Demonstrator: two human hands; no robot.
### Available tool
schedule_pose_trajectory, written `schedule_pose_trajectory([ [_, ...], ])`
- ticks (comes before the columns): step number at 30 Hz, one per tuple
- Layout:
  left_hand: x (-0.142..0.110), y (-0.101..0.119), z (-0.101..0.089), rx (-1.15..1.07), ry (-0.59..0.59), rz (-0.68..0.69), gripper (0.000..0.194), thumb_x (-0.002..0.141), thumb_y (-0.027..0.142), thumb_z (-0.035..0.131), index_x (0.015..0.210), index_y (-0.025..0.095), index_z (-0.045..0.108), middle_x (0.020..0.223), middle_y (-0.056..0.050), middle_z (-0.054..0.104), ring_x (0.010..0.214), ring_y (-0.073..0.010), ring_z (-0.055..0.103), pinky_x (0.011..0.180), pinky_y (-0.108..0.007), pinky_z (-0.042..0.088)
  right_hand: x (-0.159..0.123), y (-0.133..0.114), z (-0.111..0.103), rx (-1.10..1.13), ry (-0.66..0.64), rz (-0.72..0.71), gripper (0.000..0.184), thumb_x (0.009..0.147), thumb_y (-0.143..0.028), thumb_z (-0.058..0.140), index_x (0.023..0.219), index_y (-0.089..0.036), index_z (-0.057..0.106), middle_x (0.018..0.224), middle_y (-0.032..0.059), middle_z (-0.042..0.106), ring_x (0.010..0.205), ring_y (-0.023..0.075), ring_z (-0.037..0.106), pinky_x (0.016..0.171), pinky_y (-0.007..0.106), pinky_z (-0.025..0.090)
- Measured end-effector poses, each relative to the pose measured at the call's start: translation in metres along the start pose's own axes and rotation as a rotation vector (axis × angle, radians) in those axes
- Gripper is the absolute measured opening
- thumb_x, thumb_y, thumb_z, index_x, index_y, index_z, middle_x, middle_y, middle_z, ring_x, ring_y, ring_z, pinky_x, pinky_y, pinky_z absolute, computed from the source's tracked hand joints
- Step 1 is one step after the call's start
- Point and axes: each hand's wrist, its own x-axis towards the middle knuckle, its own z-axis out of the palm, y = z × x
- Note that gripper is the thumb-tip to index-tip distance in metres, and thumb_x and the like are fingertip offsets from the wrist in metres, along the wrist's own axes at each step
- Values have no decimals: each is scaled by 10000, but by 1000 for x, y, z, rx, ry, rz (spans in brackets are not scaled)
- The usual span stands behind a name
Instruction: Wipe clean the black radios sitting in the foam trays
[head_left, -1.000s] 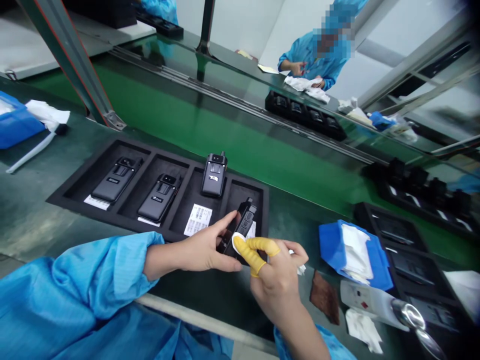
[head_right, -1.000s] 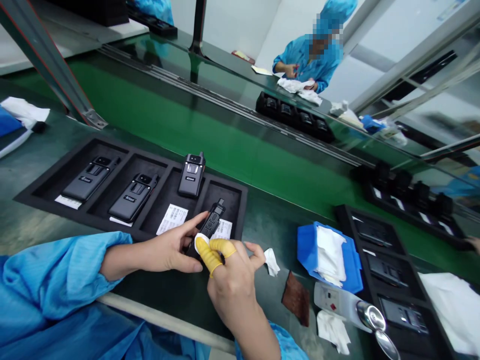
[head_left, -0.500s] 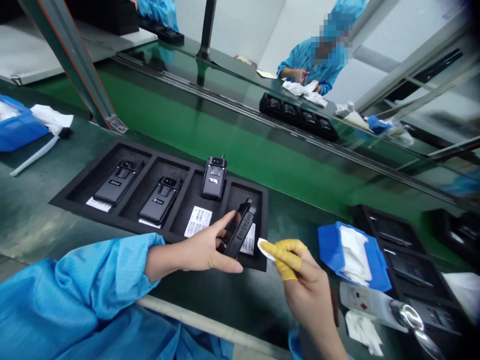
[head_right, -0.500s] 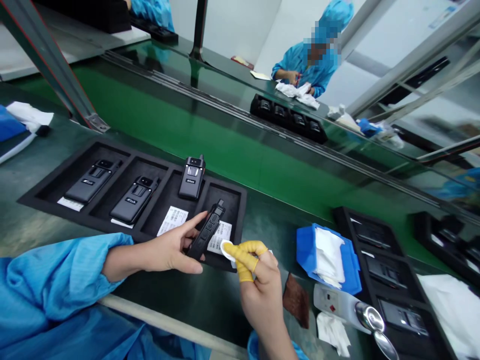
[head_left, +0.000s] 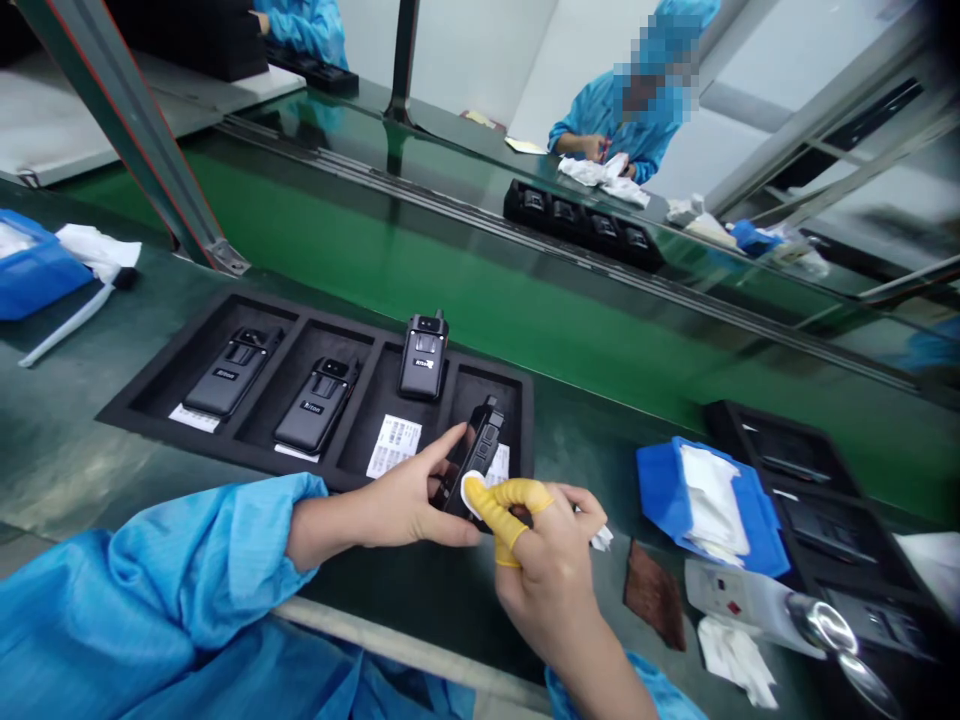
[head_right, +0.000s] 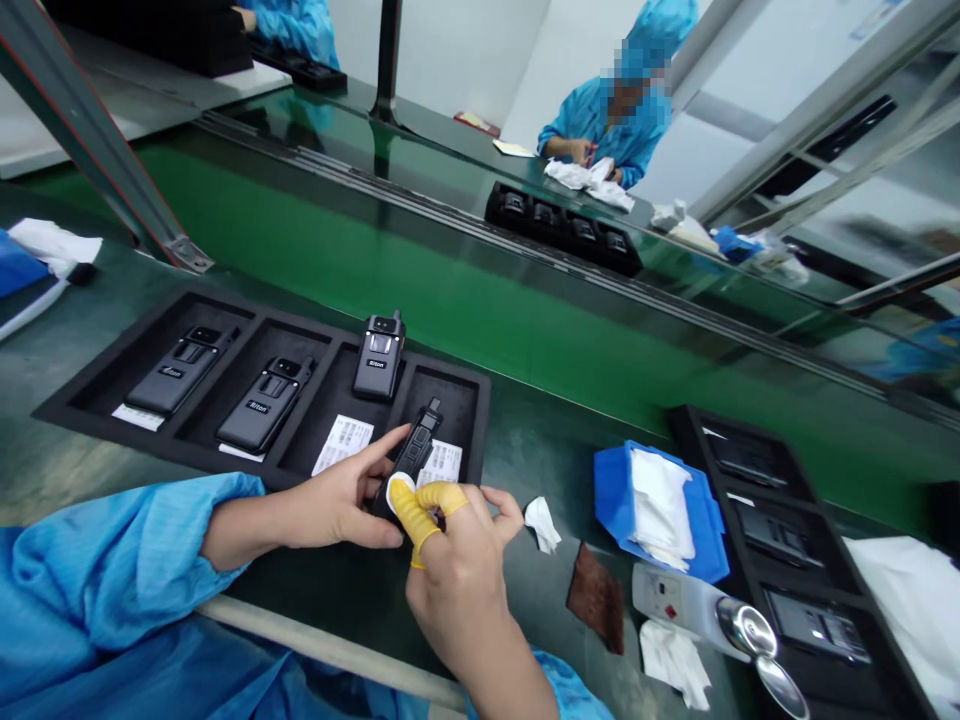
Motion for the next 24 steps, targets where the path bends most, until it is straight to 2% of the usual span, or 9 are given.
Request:
schedule_pose_trajectory([
  [4,-1,0,0,-33,-31,27,1216,547,160,846,1500,305,104,1090,-53,505,893,-168,576,787,-310,459,-5,6,-15,160,-99,14,465,760,2,426,1010,-308,665,851,-8,597,803,150,536,790,373,311],
  [6,-1,0,1,-64,-25,20,1203,553,152,838,1498,317,112,1095,-54,504,886,-167,589,777,-311,464,-10,24,-22,153,-39,88,398,796,-62,452,1042,-301,654,889,1,607,807,158,550,751,359,326],
  [10,-2,4,2,-81,-3,-9,1212,545,117,822,1499,316,100,1082,-51,497,849,-156,604,764,-321,468,-21,90,-23,-249,108,414,233,754,-187,462,797,-180,691,910,89,600,828,242,537,744,418,311],
  [13,-2,5,4,-57,15,2,1202,543,111,816,1498,308,113,1058,-39,499,849,-154,605,785,-333,466,-24,134,-15,-502,13,655,275,712,-145,409,702,-164,683,792,89,579,821,260,514,754,448,293],
  [15,-3,6,5,-56,25,12,1205,538,110,812,1499,296,109,1062,-38,495,853,-154,604,795,-336,466,-22,142,-12,-531,-36,702,294,717,-130,398,691,-157,690,762,96,584,824,268,515,770,475,299],
  [17,-3,5,5,-64,29,23,1212,533,111,813,1498,298,105,1066,-36,493,865,-155,601,804,-335,466,-20,131,-12,-507,-25,674,306,760,-161,403,747,-149,709,876,131,625,885,291,531,815,520,306],
  [19,-4,4,5,-70,29,35,1211,532,119,821,1494,316,112,1068,-33,492,885,-160,596,813,-337,465,-16,104,-11,-356,29,625,321,820,-249,427,952,-163,707,1085,153,625,981,307,542,879,543,323],
  [21,-5,2,5,-74,31,45,1209,532,140,834,1490,329,121,1094,-41,485,912,-171,593,816,-340,465,-14,70,-5,30,31,581,433,845,-365,483,1240,-212,575,1180,139,615,1032,288,563,912,511,385],
  [24,-7,-1,4,-85,0,77,1222,540,194,854,1493,323,99,1188,-83,464,980,-207,587,821,-348,465,-10,25,13,624,-112,652,785,792,-447,600,1460,-245,240,1267,133,586,991,239,624,855,436,501],
])
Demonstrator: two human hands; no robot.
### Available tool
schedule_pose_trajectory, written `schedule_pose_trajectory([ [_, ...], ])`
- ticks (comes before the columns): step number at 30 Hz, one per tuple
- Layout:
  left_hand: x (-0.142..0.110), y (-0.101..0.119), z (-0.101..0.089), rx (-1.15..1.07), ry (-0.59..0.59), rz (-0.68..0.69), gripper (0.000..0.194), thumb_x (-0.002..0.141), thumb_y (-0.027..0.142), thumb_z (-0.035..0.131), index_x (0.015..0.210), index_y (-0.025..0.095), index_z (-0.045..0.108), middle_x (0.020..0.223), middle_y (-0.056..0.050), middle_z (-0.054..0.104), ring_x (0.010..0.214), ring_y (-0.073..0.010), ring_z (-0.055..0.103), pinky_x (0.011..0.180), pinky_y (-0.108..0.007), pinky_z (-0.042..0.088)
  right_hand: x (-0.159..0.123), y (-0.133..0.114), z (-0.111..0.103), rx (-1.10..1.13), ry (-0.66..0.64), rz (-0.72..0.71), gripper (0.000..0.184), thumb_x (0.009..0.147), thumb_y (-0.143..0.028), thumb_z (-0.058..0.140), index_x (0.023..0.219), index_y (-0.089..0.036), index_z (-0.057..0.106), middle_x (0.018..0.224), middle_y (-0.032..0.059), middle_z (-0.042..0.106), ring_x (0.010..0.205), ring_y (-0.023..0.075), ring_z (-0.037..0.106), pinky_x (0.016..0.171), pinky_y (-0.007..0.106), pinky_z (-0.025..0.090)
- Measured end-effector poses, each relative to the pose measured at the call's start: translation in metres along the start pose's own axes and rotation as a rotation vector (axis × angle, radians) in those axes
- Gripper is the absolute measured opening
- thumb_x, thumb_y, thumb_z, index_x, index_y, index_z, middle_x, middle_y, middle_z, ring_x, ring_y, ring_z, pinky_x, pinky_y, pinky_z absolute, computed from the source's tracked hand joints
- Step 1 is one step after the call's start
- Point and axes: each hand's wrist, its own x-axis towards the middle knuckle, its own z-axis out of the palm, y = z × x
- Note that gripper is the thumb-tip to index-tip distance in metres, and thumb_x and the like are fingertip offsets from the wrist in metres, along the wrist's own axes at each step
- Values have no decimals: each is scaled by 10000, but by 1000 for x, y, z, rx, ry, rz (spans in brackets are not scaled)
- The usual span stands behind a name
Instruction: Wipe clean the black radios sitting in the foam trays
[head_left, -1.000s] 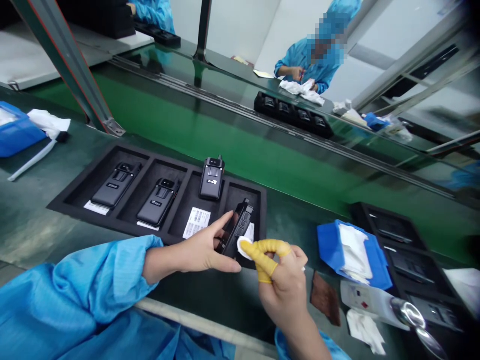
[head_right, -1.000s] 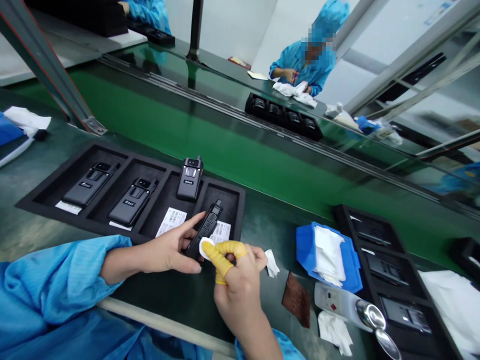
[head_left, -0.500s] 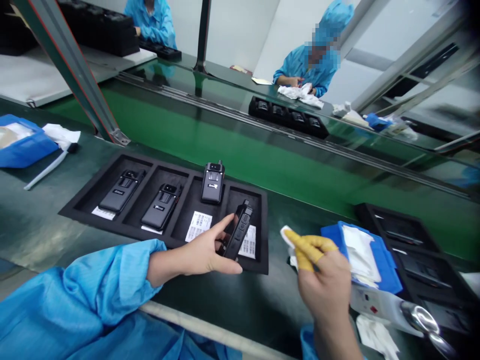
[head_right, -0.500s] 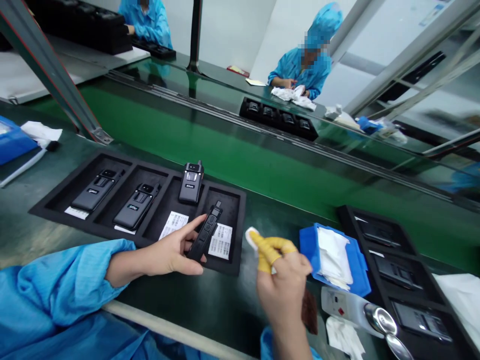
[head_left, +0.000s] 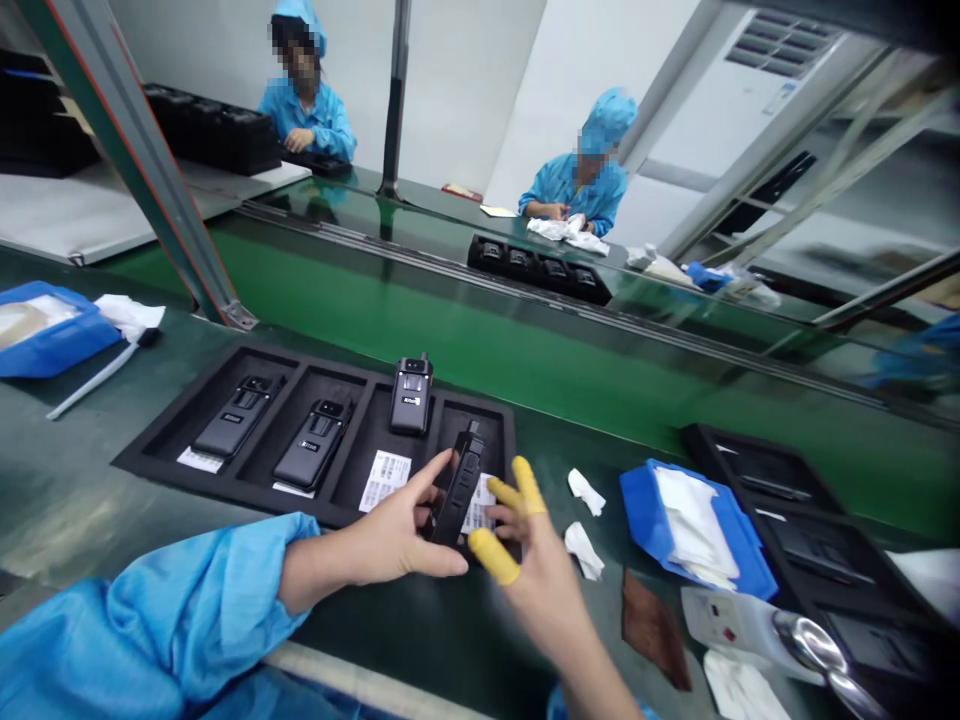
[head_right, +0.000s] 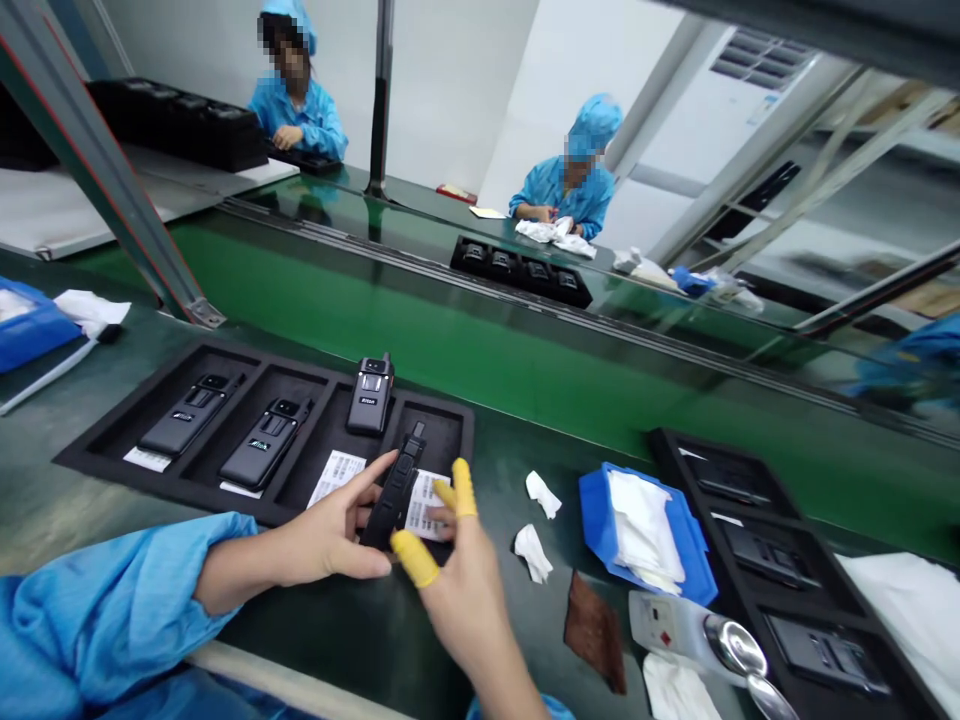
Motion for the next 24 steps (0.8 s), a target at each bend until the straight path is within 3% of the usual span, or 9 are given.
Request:
schedule_pose_trajectory([
  [2,-3,0,-1,-21,-90,45,1185,597,256,842,1498,310,76,1255,-109,456,1064,-227,563,876,-362,449,-3,-7,22,246,-102,36,892,768,-447,637,1479,-245,139,1292,138,574,1026,234,634,871,424,519],
  [4,-7,3,-3,-25,-195,94,1116,674,326,802,1503,288,56,1329,-131,437,1135,-227,529,953,-372,412,2,-13,36,385,-98,51,930,748,-440,663,1478,-231,126,1228,133,619,1007,234,651,880,419,523],
  [7,-16,13,-8,101,-224,68,1028,772,404,710,1505,282,-1,1448,-184,332,1025,-208,594,912,-392,450,22,-24,37,348,-12,81,952,745,-449,644,1482,-199,97,1130,115,665,920,231,679,826,395,538],
  [10,-28,24,-19,301,-64,46,941,809,379,663,1505,293,36,1509,-208,225,990,-217,619,832,-384,494,55,-39,29,-110,97,176,943,768,-456,583,1490,-144,63,1090,131,678,920,270,676,790,398,526],
  [14,-42,39,-50,468,210,188,741,810,327,631,1451,252,267,1473,-168,305,1153,-259,539,841,-366,515,95,-50,31,-849,154,227,840,828,-452,489,1447,29,188,1037,247,654,950,362,652,788,439,485],
  [17,-53,53,-85,707,416,321,586,838,344,574,1378,218,382,1377,-141,423,1095,-236,572,895,-395,503,104,-46,42,-948,110,197,791,841,-415,486,1427,53,234,1034,266,631,902,359,659,760,429,479],
  [20,-70,64,-122,1146,657,367,507,864,350,517,1334,177,438,1298,-130,485,1164,-258,515,1008,-427,411,99,-39,48,-997,73,180,758,853,-418,469,1404,65,276,992,273,628,853,367,656,711,443,477],
  [22,-82,67,-142,1421,809,217,541,866,357,512,1358,154,417,1281,-154,497,1202,-308,467,1009,-469,378,91,-36,51,-1059,132,69,698,873,-408,435,1379,61,326,1001,283,621,847,362,644,699,448,475],
  [24,-91,67,-155,1585,893,-11,639,856,406,537,1406,134,358,1246,-190,520,1167,-357,479,949,-495,390,82,-36,60,-1074,203,-161,603,888,-384,423,1338,18,416,1042,275,619,890,345,622,743,451,474],
])
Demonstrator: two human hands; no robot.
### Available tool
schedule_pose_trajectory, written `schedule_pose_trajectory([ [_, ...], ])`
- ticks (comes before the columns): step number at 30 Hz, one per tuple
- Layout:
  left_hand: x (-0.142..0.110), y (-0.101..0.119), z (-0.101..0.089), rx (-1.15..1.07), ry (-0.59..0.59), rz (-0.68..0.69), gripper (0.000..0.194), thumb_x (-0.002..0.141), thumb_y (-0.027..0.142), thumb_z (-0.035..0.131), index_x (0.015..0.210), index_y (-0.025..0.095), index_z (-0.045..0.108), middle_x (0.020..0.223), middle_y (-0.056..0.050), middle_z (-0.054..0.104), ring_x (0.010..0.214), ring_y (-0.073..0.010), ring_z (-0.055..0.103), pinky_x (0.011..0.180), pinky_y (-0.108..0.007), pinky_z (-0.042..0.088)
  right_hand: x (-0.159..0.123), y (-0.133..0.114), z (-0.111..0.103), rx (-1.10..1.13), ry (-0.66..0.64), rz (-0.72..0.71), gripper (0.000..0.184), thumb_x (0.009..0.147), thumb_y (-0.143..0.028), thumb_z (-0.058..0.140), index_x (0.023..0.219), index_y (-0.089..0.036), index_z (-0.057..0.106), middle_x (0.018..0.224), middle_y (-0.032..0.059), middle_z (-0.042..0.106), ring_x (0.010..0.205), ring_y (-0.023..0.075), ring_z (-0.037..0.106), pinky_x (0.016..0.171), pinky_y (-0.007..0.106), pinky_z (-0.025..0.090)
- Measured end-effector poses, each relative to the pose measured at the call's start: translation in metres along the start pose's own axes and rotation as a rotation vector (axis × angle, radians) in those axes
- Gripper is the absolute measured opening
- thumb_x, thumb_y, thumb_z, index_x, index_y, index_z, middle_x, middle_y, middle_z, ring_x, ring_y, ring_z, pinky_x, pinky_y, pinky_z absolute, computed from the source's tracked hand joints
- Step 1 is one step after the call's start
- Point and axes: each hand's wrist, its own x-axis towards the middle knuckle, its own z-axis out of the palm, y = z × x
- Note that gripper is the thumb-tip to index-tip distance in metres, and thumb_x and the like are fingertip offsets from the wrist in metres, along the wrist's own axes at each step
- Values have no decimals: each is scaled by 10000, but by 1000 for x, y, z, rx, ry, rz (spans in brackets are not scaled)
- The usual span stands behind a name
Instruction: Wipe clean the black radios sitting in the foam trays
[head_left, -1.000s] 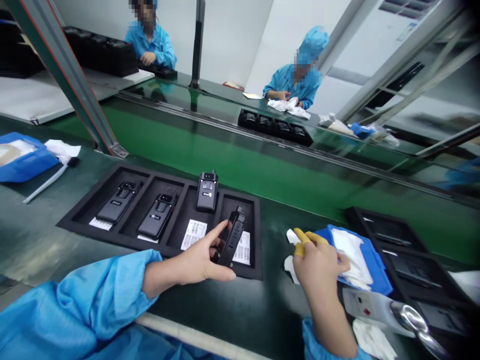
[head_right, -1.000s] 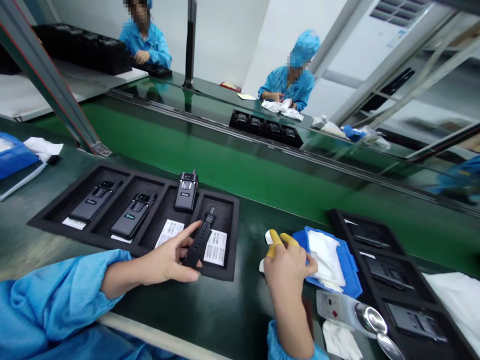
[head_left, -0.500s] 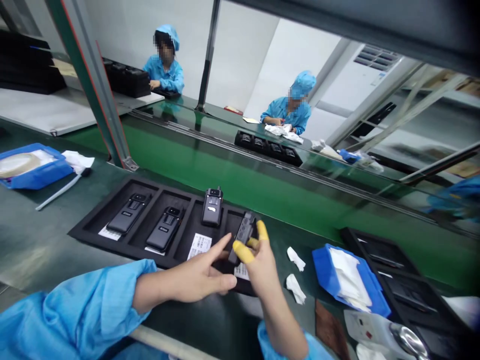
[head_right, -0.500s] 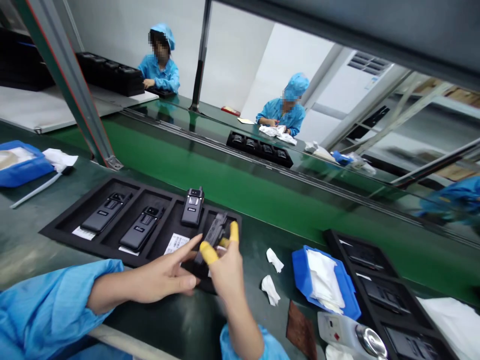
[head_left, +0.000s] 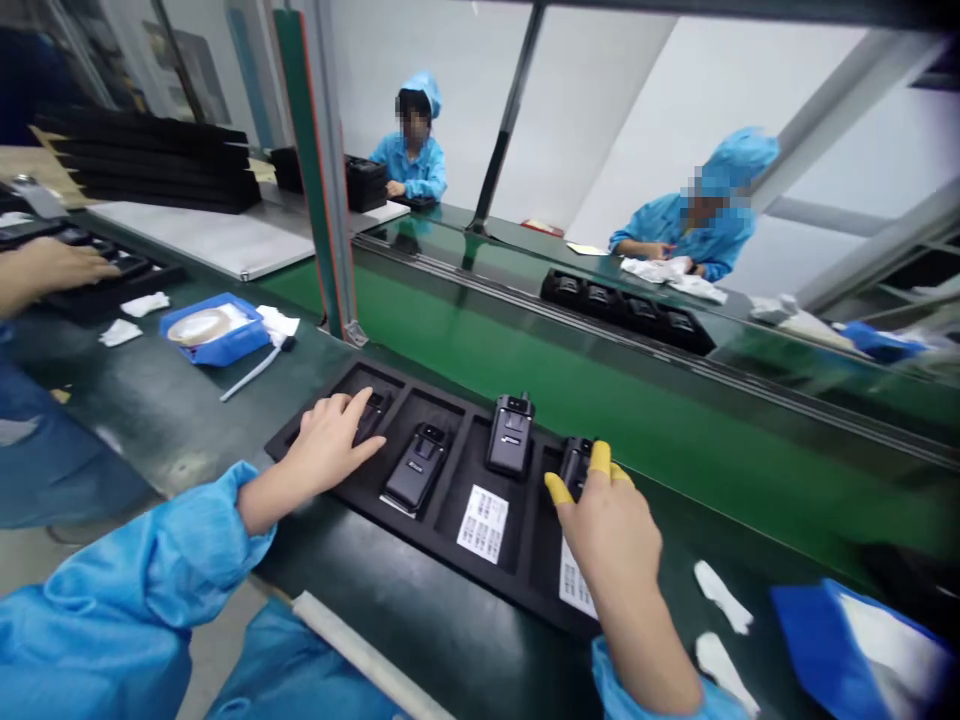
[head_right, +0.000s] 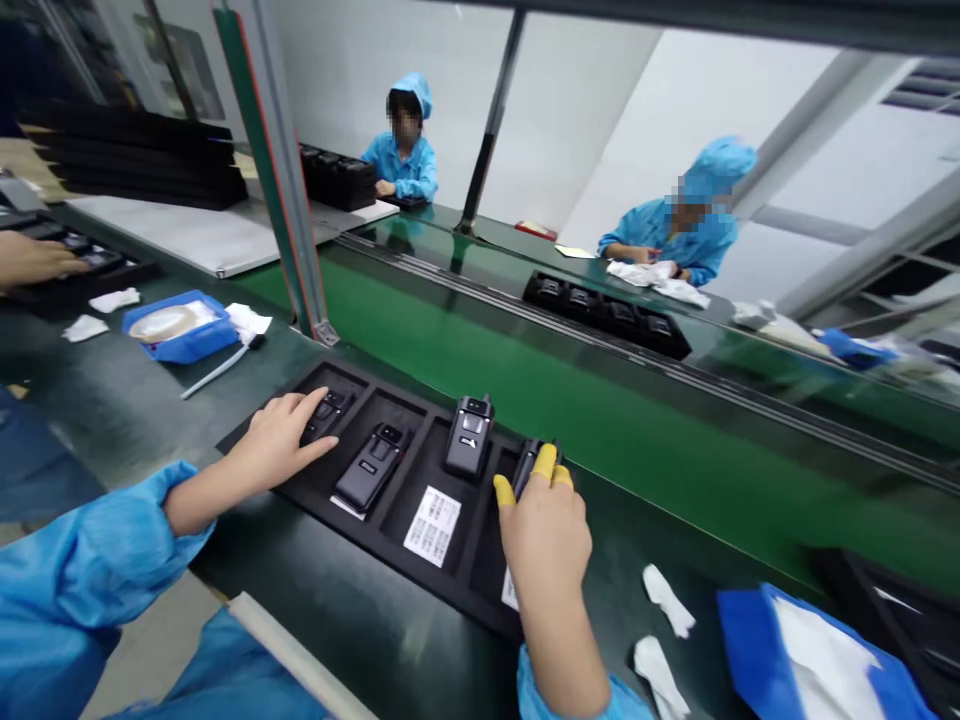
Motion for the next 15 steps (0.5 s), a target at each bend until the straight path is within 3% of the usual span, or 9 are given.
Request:
schedule_pose_trajectory([
  [2,0,-9,2,104,-83,-63,749,834,475,567,1441,126,300,1202,-210,546,1105,-373,518,898,-474,406,-11,-19,4,79,97,-211,495,888,-367,452,1262,-53,527,1103,246,623,964,330,591,822,458,461],
  [5,4,-16,3,36,-163,-70,862,781,510,629,1458,119,265,1163,-213,570,1080,-372,541,886,-427,408,-30,-63,13,156,27,-416,441,863,-400,527,1171,-98,618,1275,235,556,1138,361,503,908,513,416],
  [9,13,-24,-3,-88,-191,-64,907,701,443,728,1436,101,322,1189,-219,572,1113,-378,534,912,-405,403,-43,-109,21,75,-132,-430,541,842,-493,554,1134,-47,641,1434,263,393,1337,430,295,1000,644,263],
  [12,18,-30,-8,-180,-196,-61,851,665,373,756,1392,114,397,1185,-193,595,1097,-357,557,912,-383,408,-40,-119,21,62,-217,-419,556,833,-511,563,1156,-64,637,1485,248,314,1383,438,205,1024,675,184],
  [15,21,-36,-10,-318,-172,-89,819,606,303,772,1346,150,454,1163,-150,619,1072,-342,574,912,-381,408,-35,-120,18,88,-312,-354,609,829,-515,569,1285,-111,552,1504,235,282,1389,432,204,1014,674,202],
])
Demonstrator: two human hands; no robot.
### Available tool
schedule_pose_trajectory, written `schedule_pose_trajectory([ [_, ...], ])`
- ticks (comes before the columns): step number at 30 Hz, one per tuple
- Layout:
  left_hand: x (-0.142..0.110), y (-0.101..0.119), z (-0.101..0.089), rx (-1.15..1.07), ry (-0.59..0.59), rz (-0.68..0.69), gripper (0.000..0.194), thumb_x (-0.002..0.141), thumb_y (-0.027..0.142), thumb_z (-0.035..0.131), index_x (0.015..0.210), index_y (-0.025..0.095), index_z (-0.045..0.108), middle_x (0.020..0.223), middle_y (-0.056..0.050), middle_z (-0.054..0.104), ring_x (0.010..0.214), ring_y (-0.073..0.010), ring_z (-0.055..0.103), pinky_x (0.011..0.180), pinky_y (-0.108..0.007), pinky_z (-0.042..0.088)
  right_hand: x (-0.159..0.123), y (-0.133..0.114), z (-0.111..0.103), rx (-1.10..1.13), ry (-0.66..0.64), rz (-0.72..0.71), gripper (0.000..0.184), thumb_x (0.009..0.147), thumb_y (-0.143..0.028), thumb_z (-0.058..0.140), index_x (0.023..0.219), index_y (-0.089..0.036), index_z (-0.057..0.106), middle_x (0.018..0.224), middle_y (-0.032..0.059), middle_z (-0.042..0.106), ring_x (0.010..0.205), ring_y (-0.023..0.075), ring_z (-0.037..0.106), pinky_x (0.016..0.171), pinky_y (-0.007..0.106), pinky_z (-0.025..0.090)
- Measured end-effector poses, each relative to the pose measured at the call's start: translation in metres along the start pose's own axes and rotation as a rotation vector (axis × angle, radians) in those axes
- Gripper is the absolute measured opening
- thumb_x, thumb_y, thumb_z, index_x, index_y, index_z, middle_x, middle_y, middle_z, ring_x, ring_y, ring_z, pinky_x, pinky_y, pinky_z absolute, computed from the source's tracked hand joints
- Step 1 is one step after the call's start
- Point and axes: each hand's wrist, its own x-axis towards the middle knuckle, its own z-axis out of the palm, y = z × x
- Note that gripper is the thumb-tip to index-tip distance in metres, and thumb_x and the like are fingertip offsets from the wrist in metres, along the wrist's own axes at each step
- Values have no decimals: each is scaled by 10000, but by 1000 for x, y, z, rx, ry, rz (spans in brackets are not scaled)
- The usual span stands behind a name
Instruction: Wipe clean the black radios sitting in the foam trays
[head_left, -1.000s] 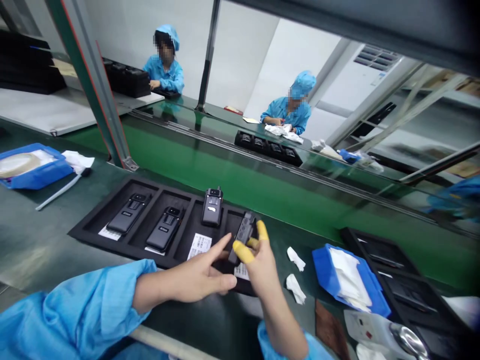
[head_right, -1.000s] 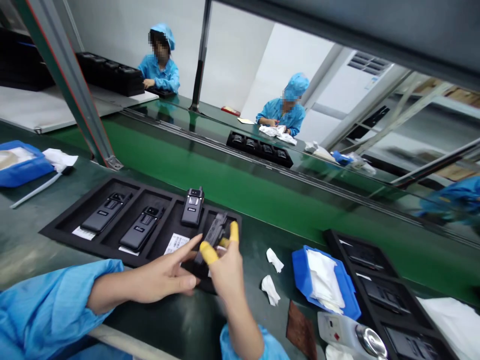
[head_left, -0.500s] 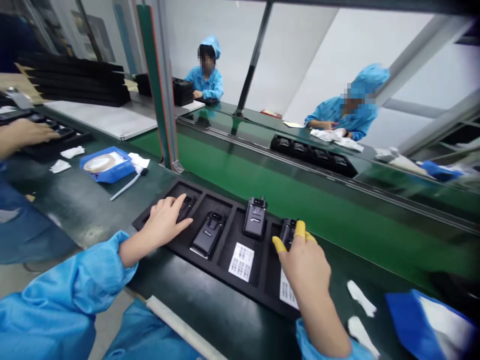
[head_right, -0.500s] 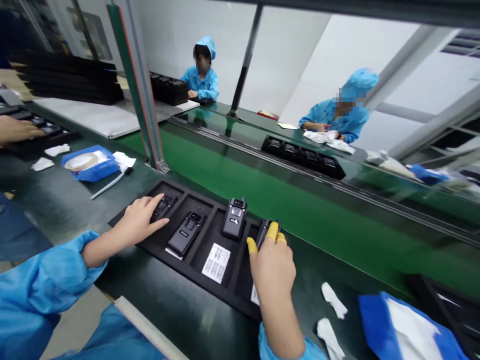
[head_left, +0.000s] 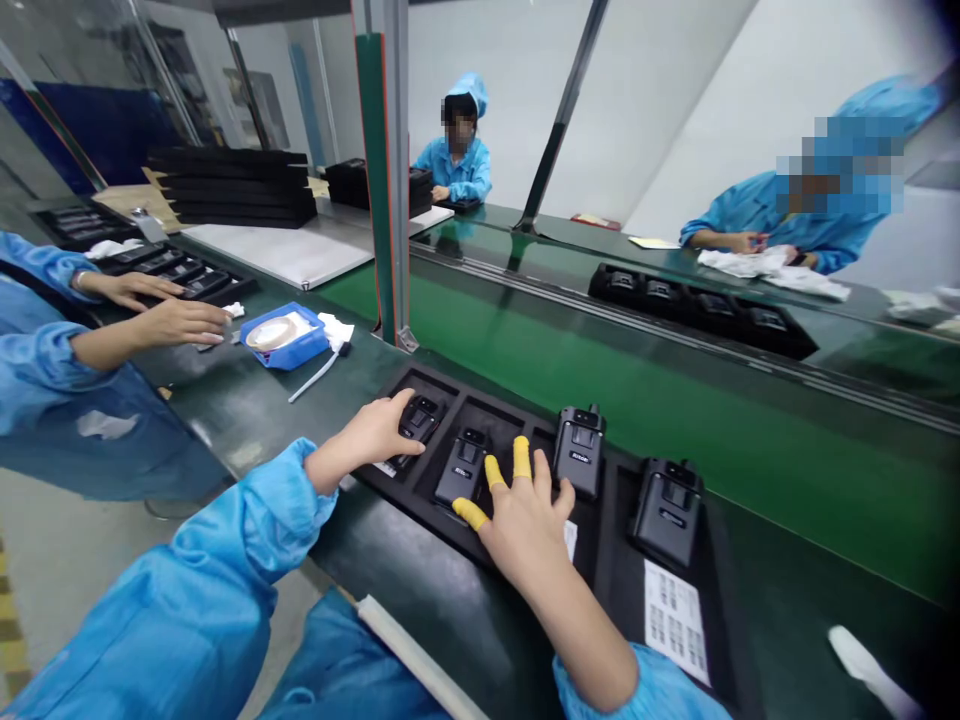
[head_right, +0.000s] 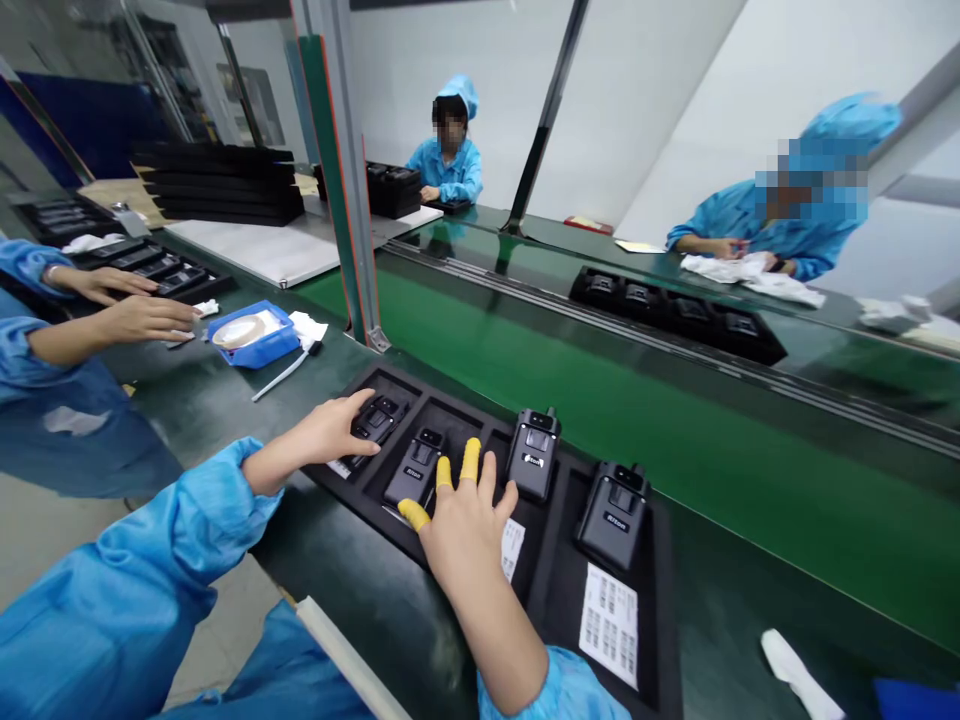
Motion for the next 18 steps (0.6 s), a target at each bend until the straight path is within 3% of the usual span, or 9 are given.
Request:
schedule_pose_trajectory([
  [5,4,-12,-2,-359,59,-86,837,560,289,765,1319,130,450,993,-109,658,954,-307,616,847,-387,440,2,-8,-2,-3,-34,61,633,842,-579,503,1124,-31,649,1472,282,314,1413,432,121,1036,665,169],
  [10,2,-11,5,-893,-13,-92,737,642,489,695,1246,120,487,935,-102,670,796,-226,652,713,-346,500,5,-20,4,113,-31,85,617,809,-560,555,1130,-41,647,1507,249,264,1409,436,128,1042,633,212],
  [14,-3,-4,18,-1219,-120,-20,639,582,558,747,1022,112,622,927,-123,689,802,-229,665,744,-345,510,4,-24,12,251,61,156,637,729,-457,677,1199,-34,598,1485,271,293,1395,433,171,1027,589,281],
  [18,-5,-4,29,-1396,-174,-14,564,540,440,831,962,109,658,913,-113,693,760,-197,661,718,-310,515,1,-27,18,466,185,182,679,663,-389,706,1224,-35,562,1430,284,373,1330,436,309,1009,580,327],
])
